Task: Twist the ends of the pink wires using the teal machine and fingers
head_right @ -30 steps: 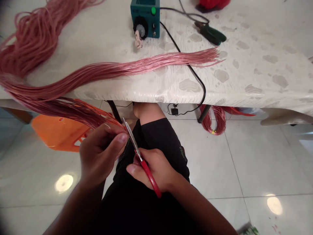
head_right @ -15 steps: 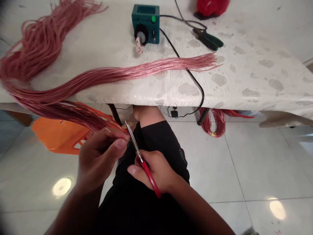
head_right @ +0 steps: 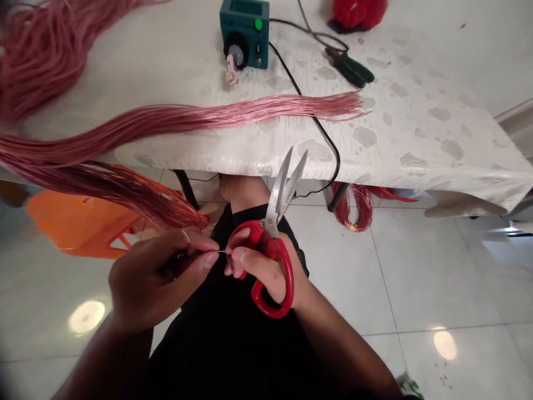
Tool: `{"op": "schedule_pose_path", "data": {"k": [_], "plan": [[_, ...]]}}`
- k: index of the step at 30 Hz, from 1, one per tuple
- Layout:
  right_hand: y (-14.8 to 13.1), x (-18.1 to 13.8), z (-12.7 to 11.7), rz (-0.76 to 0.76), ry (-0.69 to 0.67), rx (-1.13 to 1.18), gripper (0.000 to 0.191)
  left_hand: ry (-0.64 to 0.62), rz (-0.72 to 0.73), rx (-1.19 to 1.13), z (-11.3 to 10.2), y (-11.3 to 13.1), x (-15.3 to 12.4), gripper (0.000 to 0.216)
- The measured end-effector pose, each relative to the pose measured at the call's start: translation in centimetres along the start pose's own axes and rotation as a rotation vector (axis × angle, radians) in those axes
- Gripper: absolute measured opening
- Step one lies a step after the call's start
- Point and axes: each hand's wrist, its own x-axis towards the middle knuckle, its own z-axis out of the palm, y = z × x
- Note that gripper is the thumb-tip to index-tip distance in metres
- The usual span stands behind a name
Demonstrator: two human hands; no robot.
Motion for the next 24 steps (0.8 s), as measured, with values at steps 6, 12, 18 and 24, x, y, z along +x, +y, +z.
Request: {"op": "schedule_pose_path", "data": {"k": [6,12,18,24], "plan": [[-0.7,0.3,0.3,0.019,-0.011,-0.018,0.022,-0.082,0.017,-0.030,-0.1,-0.2,0.0,0.016],[-1.3,0.1,0.5,0.019,-0.004,-0.154,0.016,-0.119,0.132,0.026,-0.2,-0.7,0.2,0.010],[-1.8,0.0,0.4,-0.049,0.023,-0.330,0.015,-0.122,0.105,0.082,-0.2,-0.8,0.0,0.008],[-2.1,0.1,0.7,-0.164,0.054,-0.518,0.017,-0.123,-0.008,0.033,0.0,-0.6,-0.3,0.014]]}}
